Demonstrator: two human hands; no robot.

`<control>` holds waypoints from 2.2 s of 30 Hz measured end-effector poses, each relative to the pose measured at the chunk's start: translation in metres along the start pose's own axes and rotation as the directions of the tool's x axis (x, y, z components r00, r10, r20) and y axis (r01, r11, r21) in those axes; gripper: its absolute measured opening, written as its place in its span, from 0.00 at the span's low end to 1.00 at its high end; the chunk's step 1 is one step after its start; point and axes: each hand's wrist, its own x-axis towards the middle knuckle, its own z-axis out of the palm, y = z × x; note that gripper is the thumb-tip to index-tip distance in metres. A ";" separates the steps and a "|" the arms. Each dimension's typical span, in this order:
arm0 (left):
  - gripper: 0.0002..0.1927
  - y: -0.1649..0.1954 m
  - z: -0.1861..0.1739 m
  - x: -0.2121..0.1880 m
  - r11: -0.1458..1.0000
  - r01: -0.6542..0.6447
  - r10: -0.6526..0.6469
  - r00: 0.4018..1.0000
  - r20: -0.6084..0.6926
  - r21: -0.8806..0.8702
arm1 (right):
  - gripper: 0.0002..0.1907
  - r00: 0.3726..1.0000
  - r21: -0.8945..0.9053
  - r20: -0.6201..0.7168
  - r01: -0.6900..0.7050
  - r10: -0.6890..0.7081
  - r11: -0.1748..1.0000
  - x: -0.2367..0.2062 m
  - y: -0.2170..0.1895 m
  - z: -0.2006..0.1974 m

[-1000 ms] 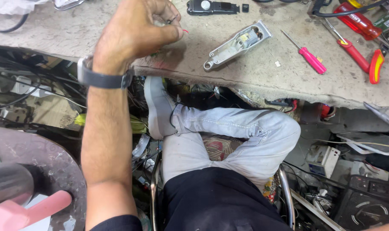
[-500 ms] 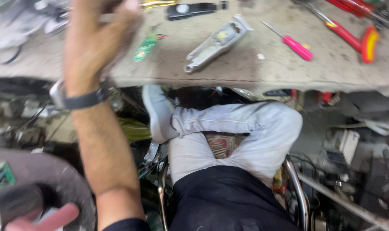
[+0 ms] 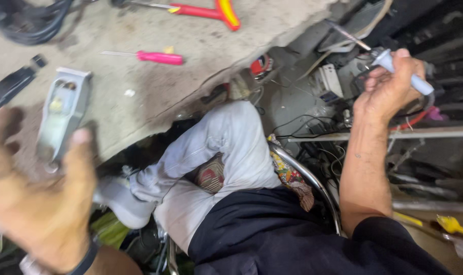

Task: The person disassembles a small electronic device, uses a soldering iron and screwdriver to remove and reattach components on a circuit board, and reassembles the device casing.

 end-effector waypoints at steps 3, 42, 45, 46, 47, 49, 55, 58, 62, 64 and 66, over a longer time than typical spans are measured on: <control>0.42 -0.018 0.016 -0.008 0.974 0.012 -0.035 0.994 0.099 0.226 | 0.14 0.989 0.071 0.044 -0.145 0.142 0.987 0.014 0.038 0.030; 0.26 -0.026 0.029 0.004 0.994 0.094 -0.100 0.991 -0.085 -0.063 | 0.13 -0.361 0.406 0.906 0.889 -0.222 0.212 -0.174 -0.152 0.316; 0.26 -0.028 0.029 0.003 0.995 0.071 -0.078 0.992 -0.098 -0.077 | 0.17 -0.415 0.433 0.894 0.898 -0.171 0.084 -0.179 -0.155 0.326; 0.26 -0.029 0.029 0.003 0.995 0.065 -0.073 0.992 -0.100 -0.078 | 0.16 -0.424 0.438 0.894 0.895 -0.145 0.086 -0.180 -0.155 0.329; 0.27 -0.029 0.029 0.002 0.995 0.060 -0.068 0.993 -0.101 -0.079 | 0.15 -0.433 0.444 0.894 0.892 -0.117 0.089 -0.180 -0.155 0.330; 0.27 -0.030 0.029 0.002 0.997 0.039 -0.045 0.994 -0.096 -0.061 | 0.13 -0.446 0.450 0.893 0.886 -0.063 0.109 -0.181 -0.156 0.333; 0.29 -0.030 0.029 0.003 1.000 0.005 -0.005 1.000 -0.031 -0.003 | 0.09 -0.461 0.430 0.886 0.856 0.048 0.287 -0.177 -0.148 0.345; 0.29 -0.032 0.030 0.008 0.998 0.008 -0.008 1.000 0.012 0.059 | 0.10 -0.431 0.413 0.901 0.819 -0.049 0.398 -0.179 -0.138 0.342; 0.29 -0.035 0.032 0.014 0.991 0.001 -0.010 0.998 0.066 0.135 | 0.13 -0.448 0.450 0.890 0.843 -0.079 0.293 -0.179 -0.133 0.334; 0.29 -0.037 0.034 0.015 0.993 -0.012 0.005 0.998 0.063 0.116 | 0.12 -0.449 0.449 0.891 0.855 -0.063 0.259 -0.178 -0.139 0.334; 0.29 -0.037 0.035 0.014 0.993 -0.004 -0.003 0.999 0.053 0.119 | 0.10 -0.443 0.444 0.894 0.859 -0.065 0.255 -0.175 -0.151 0.338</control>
